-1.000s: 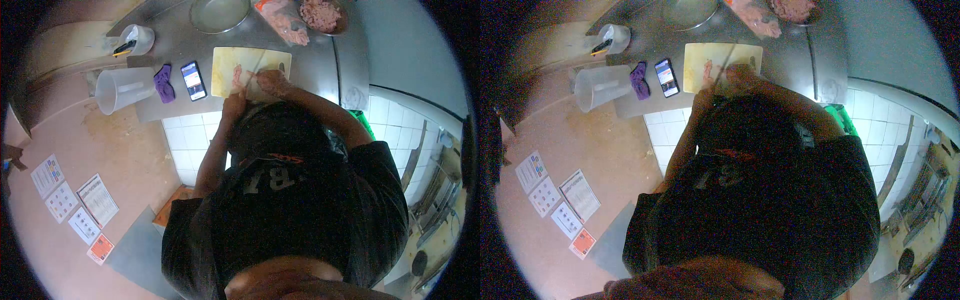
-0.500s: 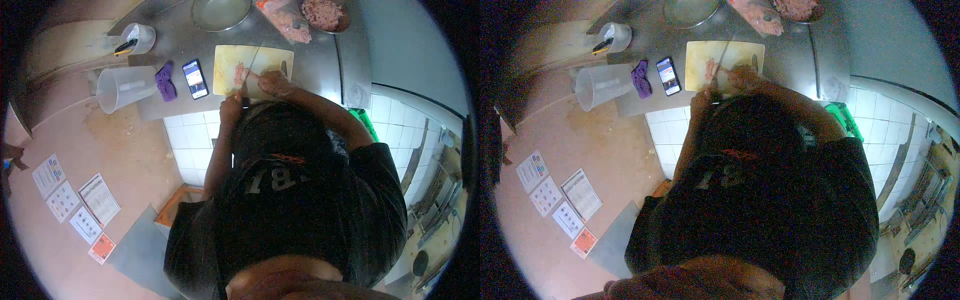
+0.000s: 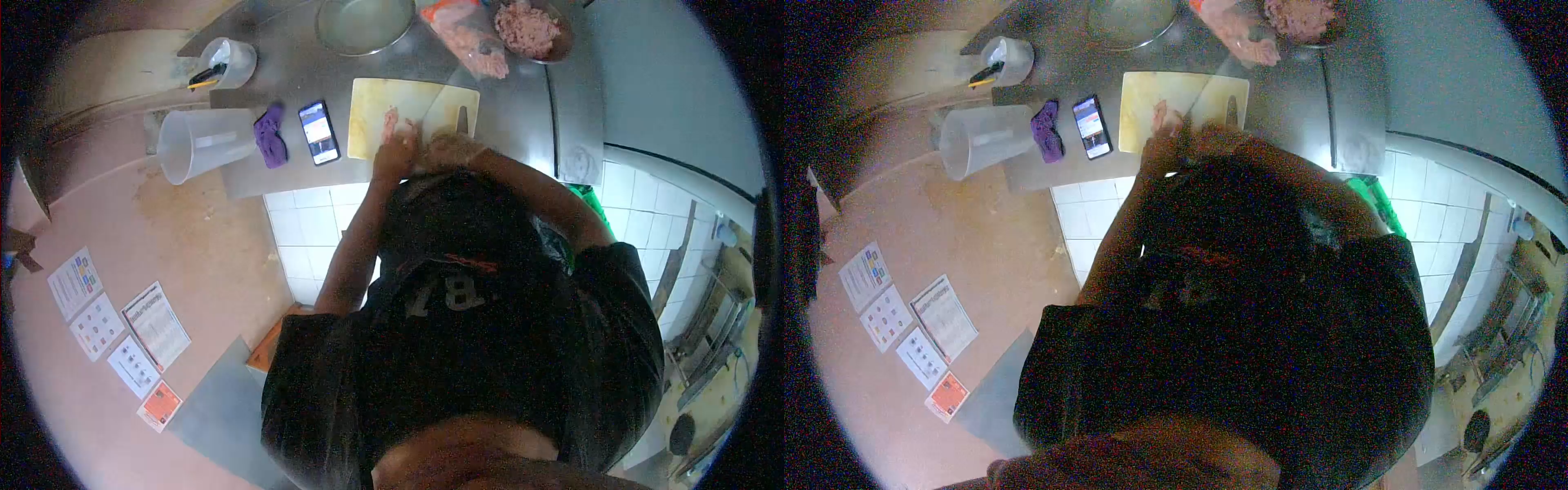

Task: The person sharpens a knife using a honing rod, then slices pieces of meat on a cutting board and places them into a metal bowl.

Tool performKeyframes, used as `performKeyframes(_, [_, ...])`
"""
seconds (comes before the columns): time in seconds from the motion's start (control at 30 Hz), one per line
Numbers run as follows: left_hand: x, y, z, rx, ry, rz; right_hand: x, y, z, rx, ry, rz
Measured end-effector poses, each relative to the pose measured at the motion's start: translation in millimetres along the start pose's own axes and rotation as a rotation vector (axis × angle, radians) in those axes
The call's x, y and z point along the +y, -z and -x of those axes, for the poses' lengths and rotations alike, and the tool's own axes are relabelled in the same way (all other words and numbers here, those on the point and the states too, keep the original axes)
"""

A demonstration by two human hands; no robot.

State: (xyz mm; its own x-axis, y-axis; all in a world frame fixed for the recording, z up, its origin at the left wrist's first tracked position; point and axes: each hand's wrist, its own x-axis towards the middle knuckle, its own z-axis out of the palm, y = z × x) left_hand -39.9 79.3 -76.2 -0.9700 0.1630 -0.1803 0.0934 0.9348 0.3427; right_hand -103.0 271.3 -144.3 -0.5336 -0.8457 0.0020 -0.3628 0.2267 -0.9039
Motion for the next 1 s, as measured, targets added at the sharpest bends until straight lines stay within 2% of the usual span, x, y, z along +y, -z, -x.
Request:
performKeyframes(0.03, [19,29,16,-0.019,-0.007,-0.029,-20,18,-9,-0.251,-0.019,0.298])
performKeyframes(0.1, [5,32,38,-0.232,0.267,0.089,-51,43,-21,-0.498,-0.034,0.599])
performKeyframes(0.13, [-7,31,49,-0.219,0.370,0.081,-63,49,-22,-0.370,-0.108,0.419])
performKeyframes(0.17, [-15,27,57,-0.220,0.367,0.081,-70,53,-21,-0.241,-0.182,0.239])
performKeyframes(0.23, [-9,48,68,-0.109,0.727,0.164,-63,52,-26,-0.210,-0.179,0.297])
performKeyframes(0.27, [-1,57,80,-0.082,0.554,0.035,-59,51,-28,-0.183,-0.175,0.355])
performKeyframes(0.3, [-9,42,85,-0.081,0.557,0.036,-49,49,-25,-0.186,-0.173,0.355])
performKeyframes(0.37, [-29,-6,95,-0.174,0.422,0.051,-39,53,-18,-0.101,-0.134,0.597])
performKeyframes(0.4, [-21,-6,97,-0.133,0.354,0.067,-43,56,-17,-0.073,-0.124,0.676])
performKeyframes(0.43, [-13,-6,100,-0.093,0.285,0.081,-72,72,-26,-0.073,-0.363,0.456])
performKeyframes(0.5, [1,17,82,-0.205,0.470,0.396,-98,86,-27,-0.076,-0.596,0.232])
performKeyframes(0.53, [17,37,81,-0.040,0.525,0.517,-102,89,-25,-0.053,-0.416,-0.065])
performKeyframes(0.57, [14,36,82,-0.042,0.524,0.519,-90,79,-22,-0.034,-0.328,-0.212])
performKeyframes(0.6, [8,34,85,0.004,0.623,0.558,-79,70,-19,-0.027,-0.239,-0.361])
performKeyframes(0.63, [4,32,86,0.051,0.722,0.596,-33,34,-17,0.142,-0.229,0.081])
performKeyframes(0.7, [4,28,87,0.088,0.705,0.680,-20,13,-18,0.299,-0.210,0.525])
performKeyframes(0.73, [0,19,87,0.153,0.671,0.684,-40,13,-29,0.270,-0.030,0.495])
performKeyframes(0.8, [-5,10,86,0.223,0.639,0.691,-52,13,-38,0.234,0.154,0.463])
performKeyframes(0.87, [-7,9,84,0.216,0.573,0.699,-40,8,-46,0.029,0.276,0.254])
performKeyframes(0.93, [-3,18,83,0.236,0.570,0.674,14,-8,-52,-0.067,0.346,0.187])
performKeyframes(1.0, [1,28,84,0.259,0.572,0.653,18,3,-51,-0.172,0.412,0.121])
